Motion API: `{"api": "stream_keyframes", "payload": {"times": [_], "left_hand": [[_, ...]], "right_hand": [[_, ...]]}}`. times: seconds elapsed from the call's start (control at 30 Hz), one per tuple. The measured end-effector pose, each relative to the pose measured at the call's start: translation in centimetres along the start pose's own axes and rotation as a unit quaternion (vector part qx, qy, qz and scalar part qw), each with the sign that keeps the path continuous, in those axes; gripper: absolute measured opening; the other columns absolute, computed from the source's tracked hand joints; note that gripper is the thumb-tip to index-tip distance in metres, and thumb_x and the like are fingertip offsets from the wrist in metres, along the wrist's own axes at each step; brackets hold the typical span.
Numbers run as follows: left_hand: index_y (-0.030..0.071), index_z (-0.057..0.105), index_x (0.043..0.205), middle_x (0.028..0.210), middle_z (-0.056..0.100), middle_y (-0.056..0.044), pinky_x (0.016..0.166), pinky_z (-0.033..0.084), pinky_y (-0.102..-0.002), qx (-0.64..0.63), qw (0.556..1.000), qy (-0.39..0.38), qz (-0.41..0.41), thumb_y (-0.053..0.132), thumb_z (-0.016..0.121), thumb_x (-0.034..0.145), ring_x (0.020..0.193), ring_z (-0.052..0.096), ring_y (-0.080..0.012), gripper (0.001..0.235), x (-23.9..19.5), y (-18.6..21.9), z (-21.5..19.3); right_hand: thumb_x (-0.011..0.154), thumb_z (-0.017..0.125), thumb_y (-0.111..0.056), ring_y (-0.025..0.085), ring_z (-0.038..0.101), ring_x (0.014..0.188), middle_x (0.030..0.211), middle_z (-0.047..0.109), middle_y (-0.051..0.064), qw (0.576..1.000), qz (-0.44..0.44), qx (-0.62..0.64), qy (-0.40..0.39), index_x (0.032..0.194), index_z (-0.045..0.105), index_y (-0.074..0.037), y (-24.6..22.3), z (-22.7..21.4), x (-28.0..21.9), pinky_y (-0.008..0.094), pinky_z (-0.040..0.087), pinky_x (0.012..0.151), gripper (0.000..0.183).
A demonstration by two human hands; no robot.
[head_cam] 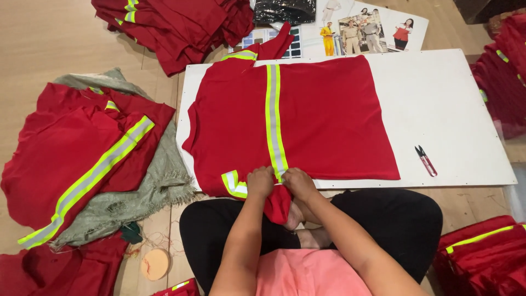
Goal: Folding a red uniform shirt with yellow reflective stripes on a flat white board.
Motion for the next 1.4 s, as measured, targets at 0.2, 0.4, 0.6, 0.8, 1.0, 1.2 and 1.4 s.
{"api": "stream_keyframes", "payload": {"times": [0.2,0.4,0.6,0.8,1.0,1.2,1.4], "left_hand": [[0.032,0.067,0.133,0.122,0.060,-0.004,0.098,0.049,-0.045,-0.007,0.996,-0.008,0.086,0.006,0.046,0.097,0.118,0.055,-0.0319,0.049,-2.3,2.4,-2.8],[0.029,0.076,0.109,0.101,0.062,0.001,0.087,0.046,-0.037,0.029,0.976,0.130,0.170,0.024,0.055,0.095,0.103,0.055,-0.0233,0.026,-2.2,2.2,-1.1],[0.021,0.077,0.100,0.092,0.064,0.001,0.088,0.044,-0.039,0.074,0.963,0.176,0.190,0.037,0.074,0.085,0.100,0.054,-0.0224,0.023,-1.9,3.2,-1.0],[0.020,0.072,0.083,0.081,0.059,0.001,0.081,0.044,-0.037,0.067,0.939,0.234,0.241,0.029,0.067,0.090,0.090,0.056,-0.0218,0.012,-1.7,3.1,0.8],[0.019,0.063,0.083,0.085,0.057,0.002,0.077,0.047,-0.036,0.039,0.949,0.203,0.240,0.023,0.051,0.100,0.091,0.059,-0.0211,0.021,-2.2,2.7,0.7],[0.018,0.056,0.091,0.087,0.053,-0.002,0.080,0.049,-0.037,0.020,0.917,0.284,0.278,0.024,0.040,0.106,0.090,0.060,-0.0250,0.023,-4.0,3.5,-2.1],[0.018,0.059,0.093,0.083,0.049,-0.001,0.069,0.047,-0.039,0.079,0.888,0.337,0.302,0.026,0.043,0.105,0.081,0.057,-0.0242,0.021,-4.9,4.4,-1.4]], "right_hand": [[0.094,0.069,-0.033,0.030,0.067,0.109,0.105,0.071,0.004,0.983,0.116,0.125,-0.061,0.106,0.075,-0.022,2.1,0.2,0.3,0.044,0.056,0.092,0.018],[0.097,0.063,-0.037,0.024,0.068,0.106,0.103,0.069,0.001,0.997,0.055,0.027,-0.045,0.110,0.073,-0.022,1.4,0.2,0.7,0.040,0.056,0.092,0.022],[0.100,0.057,-0.039,0.021,0.067,0.102,0.097,0.067,-0.001,1.000,-0.016,0.002,-0.021,0.097,0.069,-0.021,0.4,-0.8,0.3,0.036,0.054,0.091,0.022],[0.103,0.048,-0.029,0.020,0.064,0.098,0.096,0.064,0.001,0.985,-0.114,-0.133,-0.014,0.093,0.063,-0.017,-1.3,-1.1,0.4,0.035,0.049,0.085,0.021],[0.101,0.048,-0.023,0.025,0.060,0.090,0.090,0.055,0.004,0.960,-0.183,-0.206,0.043,0.097,0.058,-0.013,-2.8,-1.1,0.0,0.039,0.044,0.076,0.015],[0.095,0.067,-0.039,0.018,0.060,0.099,0.106,0.060,-0.003,0.988,-0.084,-0.097,0.081,0.113,0.062,-0.023,-1.7,-5.9,-0.9,0.035,0.044,0.080,0.024],[0.096,0.064,-0.043,0.015,0.064,0.096,0.091,0.069,-0.007,0.999,-0.012,-0.032,-0.022,0.094,0.067,-0.027,-0.2,-5.7,-1.0,0.035,0.042,0.085,0.016]]}}
Point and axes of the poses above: each hand's wrist, its own x-axis towards the middle knuckle, its own z-axis out of the palm, y = z × x, the point moved 8 cm from there along x, towards the middle knuckle
